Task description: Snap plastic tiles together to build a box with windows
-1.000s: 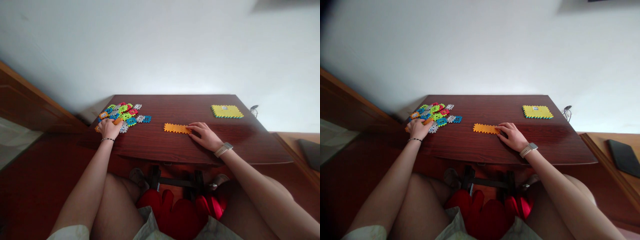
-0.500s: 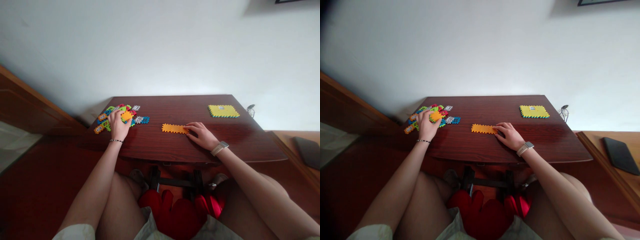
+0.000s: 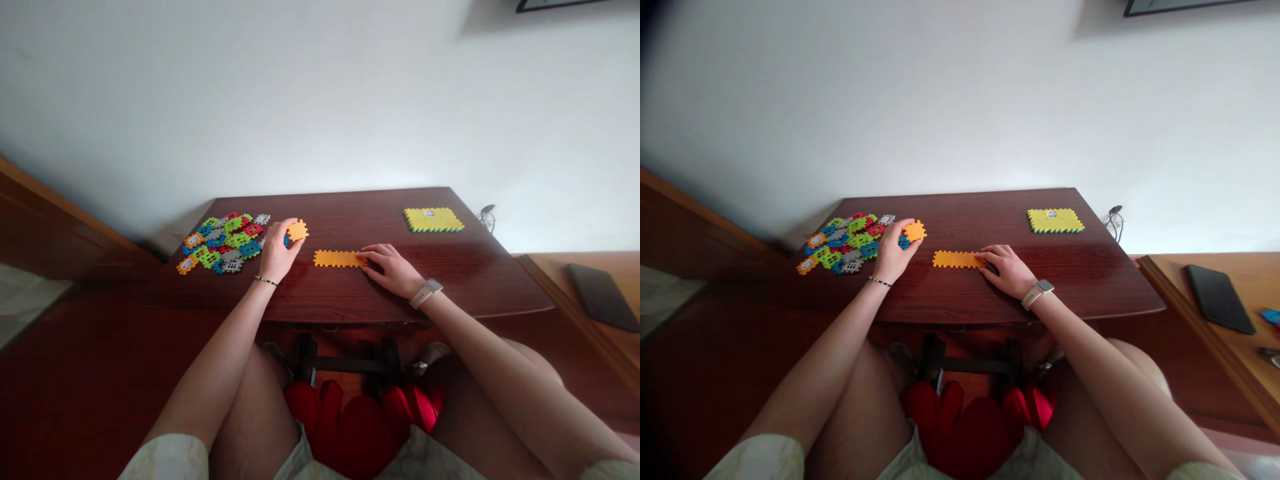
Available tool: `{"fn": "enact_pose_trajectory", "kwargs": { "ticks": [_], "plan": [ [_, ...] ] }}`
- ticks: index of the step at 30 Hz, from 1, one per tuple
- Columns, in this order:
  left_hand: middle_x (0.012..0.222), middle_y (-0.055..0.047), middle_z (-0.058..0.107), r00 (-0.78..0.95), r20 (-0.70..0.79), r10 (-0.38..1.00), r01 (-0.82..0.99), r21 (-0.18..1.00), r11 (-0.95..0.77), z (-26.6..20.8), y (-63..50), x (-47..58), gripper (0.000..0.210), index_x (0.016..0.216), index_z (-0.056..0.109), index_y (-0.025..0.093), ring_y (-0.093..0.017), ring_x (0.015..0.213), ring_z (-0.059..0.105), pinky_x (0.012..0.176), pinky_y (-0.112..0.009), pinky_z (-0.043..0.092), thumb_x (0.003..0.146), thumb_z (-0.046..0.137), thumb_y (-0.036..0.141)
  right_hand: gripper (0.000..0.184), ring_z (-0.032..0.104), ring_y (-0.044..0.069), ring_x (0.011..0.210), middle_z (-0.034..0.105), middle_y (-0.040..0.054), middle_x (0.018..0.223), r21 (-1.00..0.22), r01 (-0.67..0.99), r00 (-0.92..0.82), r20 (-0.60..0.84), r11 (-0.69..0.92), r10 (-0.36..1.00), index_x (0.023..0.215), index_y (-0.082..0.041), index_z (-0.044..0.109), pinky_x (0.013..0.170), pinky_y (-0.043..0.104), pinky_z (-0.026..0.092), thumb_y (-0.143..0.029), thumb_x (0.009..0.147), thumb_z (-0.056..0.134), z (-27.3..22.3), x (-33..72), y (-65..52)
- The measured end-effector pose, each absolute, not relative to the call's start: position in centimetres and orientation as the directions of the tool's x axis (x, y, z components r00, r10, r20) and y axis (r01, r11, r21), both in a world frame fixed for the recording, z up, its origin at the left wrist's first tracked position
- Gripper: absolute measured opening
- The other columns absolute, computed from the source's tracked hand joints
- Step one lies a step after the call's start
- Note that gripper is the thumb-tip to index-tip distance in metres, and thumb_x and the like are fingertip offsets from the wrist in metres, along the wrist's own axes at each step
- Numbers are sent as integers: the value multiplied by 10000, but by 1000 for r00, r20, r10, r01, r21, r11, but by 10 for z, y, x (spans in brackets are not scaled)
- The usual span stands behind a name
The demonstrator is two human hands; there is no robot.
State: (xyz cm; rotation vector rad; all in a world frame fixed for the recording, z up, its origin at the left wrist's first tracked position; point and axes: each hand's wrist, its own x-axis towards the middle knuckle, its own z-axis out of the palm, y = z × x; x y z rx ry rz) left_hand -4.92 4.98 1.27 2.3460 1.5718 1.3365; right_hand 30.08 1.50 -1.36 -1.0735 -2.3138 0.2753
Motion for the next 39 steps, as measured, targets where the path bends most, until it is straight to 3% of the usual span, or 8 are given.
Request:
{"fn": "enact_pose_trajectory", "kwargs": {
  "ticks": [9, 17, 25, 30, 34, 39],
  "plan": [
    [1331, -100, 723, 258, 680, 687, 589, 453, -669, 12, 56, 0, 476, 1401, 622, 245, -282, 1234, 678, 1121, -459, 547, 960, 764, 135, 344, 647, 352, 1282, 723, 135, 1383, -389, 611, -529, 447, 689, 721, 1396, -263, 733, 1145, 598, 563, -306, 1074, 621, -17, 301, 15],
    [1298, -101, 713, 342, 667, 662, 558, 423, -714, 14, 53, 24, 504, 1447, 604, 246, -268, 1176, 678, 1073, -449, 569, 976, 705, 99, 284, 648, 350, 1281, 741, 134, 1367, -393, 590, -537, 461, 705, 707, 1325, -249, 745, 1150, 595, 555, -261, 1061, 641, -17, 300, 15],
    [1397, -104, 703, 403, 648, 647, 493, 442, -750, 14, 53, 27, 550, 1490, 584, 251, -263, 1274, 668, 1145, -450, 548, 979, 627, 54, 286, 658, 341, 1275, 755, 125, 1366, -398, 573, -539, 476, 717, 695, 1313, -249, 742, 1150, 592, 553, -211, 1058, 620, -18, 300, 15],
    [1345, -97, 728, 390, 614, 686, 483, 498, -720, 14, 54, 22, 578, 1495, 615, 242, -240, 1177, 701, 1056, -405, 594, 950, 599, 49, 287, 657, 342, 1276, 755, 131, 1364, -389, 575, -543, 476, 720, 692, 1312, -236, 737, 1148, 595, 555, -195, 1057, 613, -18, 300, 14],
    [1439, -106, 708, 369, 568, 736, 459, 577, -676, 10, 57, 18, 622, 1551, 581, 248, -224, 1211, 708, 1019, -355, 607, 950, 597, 89, 301, 656, 341, 1287, 752, 122, 1372, -393, 571, -544, 477, 721, 691, 1320, -257, 737, 1145, 604, 557, -194, 1049, 622, -18, 300, 14],
    [1278, -99, 768, 294, 517, 804, 420, 686, -594, 9, 57, 20, 513, 1477, 617, 215, -202, 1074, 755, 899, -309, 616, 970, 694, 204, 293, 658, 336, 1297, 755, 122, 1366, -399, 577, -538, 471, 713, 699, 1316, -254, 741, 1153, 591, 558, -203, 1054, 621, -19, 300, 15]
  ]
}}
